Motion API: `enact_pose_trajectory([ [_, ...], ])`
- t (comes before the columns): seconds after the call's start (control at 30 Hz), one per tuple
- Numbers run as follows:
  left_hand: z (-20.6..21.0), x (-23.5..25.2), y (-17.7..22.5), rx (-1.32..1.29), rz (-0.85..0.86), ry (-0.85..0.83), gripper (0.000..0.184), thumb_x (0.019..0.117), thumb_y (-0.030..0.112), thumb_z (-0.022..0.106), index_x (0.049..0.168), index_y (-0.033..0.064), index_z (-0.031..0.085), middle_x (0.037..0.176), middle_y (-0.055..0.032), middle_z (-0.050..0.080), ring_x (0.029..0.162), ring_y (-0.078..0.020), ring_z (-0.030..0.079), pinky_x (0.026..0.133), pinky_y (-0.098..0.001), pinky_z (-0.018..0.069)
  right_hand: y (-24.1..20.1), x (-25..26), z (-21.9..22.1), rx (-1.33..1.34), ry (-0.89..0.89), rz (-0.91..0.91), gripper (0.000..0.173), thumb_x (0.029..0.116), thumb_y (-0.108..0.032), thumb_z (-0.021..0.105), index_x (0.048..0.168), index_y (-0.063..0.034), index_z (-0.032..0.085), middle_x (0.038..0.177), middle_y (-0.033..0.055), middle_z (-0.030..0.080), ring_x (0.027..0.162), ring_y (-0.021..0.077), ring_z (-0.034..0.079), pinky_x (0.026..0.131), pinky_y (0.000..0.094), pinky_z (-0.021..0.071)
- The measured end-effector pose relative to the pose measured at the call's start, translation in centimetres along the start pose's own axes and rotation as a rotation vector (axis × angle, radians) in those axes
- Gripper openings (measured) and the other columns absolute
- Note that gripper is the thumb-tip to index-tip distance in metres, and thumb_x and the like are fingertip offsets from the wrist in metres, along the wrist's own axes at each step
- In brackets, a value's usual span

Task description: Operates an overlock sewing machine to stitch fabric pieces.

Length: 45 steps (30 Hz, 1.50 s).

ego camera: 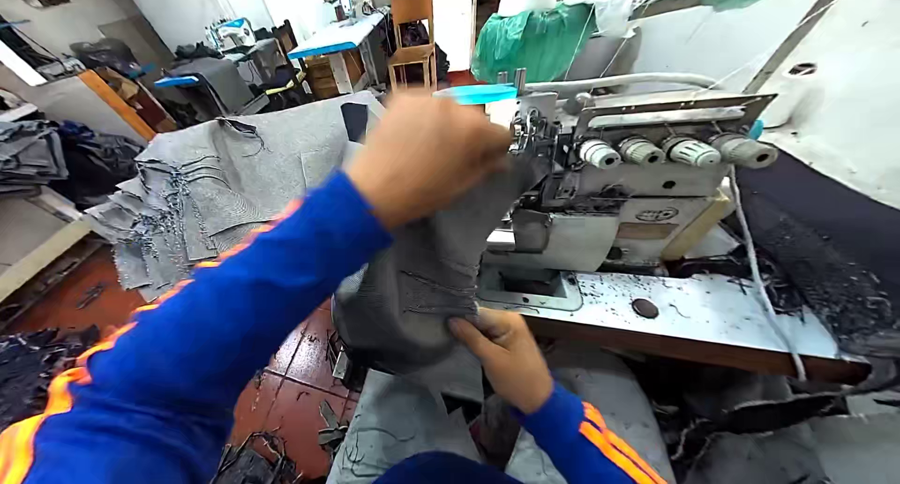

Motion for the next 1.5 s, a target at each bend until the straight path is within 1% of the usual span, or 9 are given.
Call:
enact_pose_trajectory([
  [0.13, 11.6, -2.4, -4.3, -0.305, -0.177, -0.102, 0.027, 0.1014, 0.023, 0.062, 0.091, 0.0014, 0.074, 0.083, -0.0158, 0.071, 0.082, -0.0323, 0.071, 0.076, -0.0558, 0.055, 3.4, -0.9, -3.5, -0.267, 0.304, 0.153, 0.03, 0.1021, -0.023, 0.055, 0.087, -0.0047, 0.074, 0.083, -0.0021, 0.071, 0.081, -0.0008, 0.066, 0.078, 0.0218, 0.0554],
  [0.33, 5.3, -3.4, -0.1, -0.565, -0.076, 0.175, 0.01, 0.0941, 0.01, 0.069, 0.095, 0.0058, 0.079, 0.083, 0.0, 0.07, 0.075, -0.004, 0.065, 0.069, -0.0209, 0.0554, -0.8, 3.0, -6.6, -0.236, 0.5, -0.1, 0.028, 0.0957, -0.001, 0.058, 0.123, 0.001, 0.064, 0.109, -0.0028, 0.073, 0.098, -0.0022, 0.068, 0.088, 0.0168, 0.0571],
  [0.57, 7.8, -4.0, 1.3, -0.464, -0.15, 0.242, 0.017, 0.0938, 0.024, 0.072, 0.085, 0.0097, 0.076, 0.082, 0.0013, 0.068, 0.07, -0.0061, 0.063, 0.061, -0.0248, 0.0529, -3.6, 5.5, -3.3, 0.018, 0.307, -0.072, 0.045, 0.1017, -0.006, 0.052, 0.146, -0.0087, 0.047, 0.106, -0.0032, 0.073, 0.094, 0.0027, 0.07, 0.085, 0.0204, 0.059],
  [0.67, 7.5, -4.3, 1.4, -0.471, -0.174, 0.247, 0.009, 0.0906, 0.016, 0.075, 0.091, 0.0069, 0.073, 0.096, -0.004, 0.073, 0.086, -0.0113, 0.07, 0.075, -0.0293, 0.0589, -3.2, 5.3, -2.8, 0.057, 0.259, -0.044, 0.038, 0.1013, -0.005, 0.051, 0.139, -0.0116, 0.052, 0.102, -0.004, 0.074, 0.092, 0.0032, 0.071, 0.082, 0.0206, 0.0592],
  [0.87, 6.6, -4.4, 2.0, -0.497, -0.2, 0.142, 0.006, 0.0901, 0.006, 0.073, 0.089, 0.0064, 0.067, 0.078, -0.0004, 0.071, 0.069, -0.0063, 0.068, 0.062, -0.025, 0.0556, -3.5, 4.9, -1.5, 0.197, 0.396, -0.067, 0.028, 0.0941, 0.007, 0.056, 0.103, -0.0177, 0.046, 0.073, -0.009, 0.066, 0.066, 0.0, 0.067, 0.064, 0.0174, 0.0577],
  [0.97, 6.0, -4.1, 1.7, -0.508, -0.201, 0.134, 0.007, 0.0872, 0.003, 0.075, 0.09, 0.0046, 0.069, 0.077, -0.002, 0.071, 0.069, -0.0071, 0.067, 0.063, -0.0256, 0.0559, -2.2, 3.9, -1.2, 0.149, 0.384, -0.062, 0.007, 0.0992, -0.012, 0.061, 0.099, -0.0185, 0.06, 0.073, -0.0098, 0.066, 0.064, -0.001, 0.064, 0.061, 0.0168, 0.0554],
  [1.03, 5.0, -3.4, 1.5, -0.487, -0.191, 0.134, 0.008, 0.0872, 0.002, 0.075, 0.093, 0.0031, 0.069, 0.078, -0.0029, 0.071, 0.069, -0.0079, 0.067, 0.064, -0.0262, 0.0561, -1.4, 2.8, -1.0, 0.011, 0.261, -0.064, 0.028, 0.1042, -0.042, 0.055, 0.097, -0.0191, 0.07, 0.077, -0.0132, 0.067, 0.072, -0.0047, 0.064, 0.066, 0.0167, 0.0558],
  [1.27, 10.5, -1.7, -1.2, -0.326, -0.155, -0.045, 0.02, 0.0882, 0.0, 0.073, 0.107, 0.0037, 0.071, 0.085, -0.01, 0.074, 0.08, -0.0284, 0.073, 0.075, -0.052, 0.0577, 2.8, -0.4, 0.9, -0.104, 0.232, 0.067, 0.02, 0.0951, -0.017, 0.066, 0.082, -0.0036, 0.074, 0.074, -0.0047, 0.071, 0.072, -0.0071, 0.065, 0.069, 0.0145, 0.0547],
  [1.5, 11.4, -4.4, 4.3, 0.136, -0.142, 0.055, 0.014, 0.087, -0.003, 0.066, 0.086, 0.006, 0.077, 0.087, -0.0086, 0.07, 0.09, -0.0277, 0.064, 0.081, -0.0448, 0.0463, 3.2, -1.9, 0.7, -0.295, 0.223, -0.06, 0.042, 0.1026, -0.027, 0.055, 0.073, 0.0001, 0.067, 0.064, 0.0032, 0.063, 0.063, -0.0032, 0.06, 0.062, 0.013, 0.0493],
])
Point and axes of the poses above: each hand's wrist, its own x-axis towards the middle knuckle, its own z-axis out of the palm, y = z × x, the point moved 2 cm from there along x, towards the middle knuckle
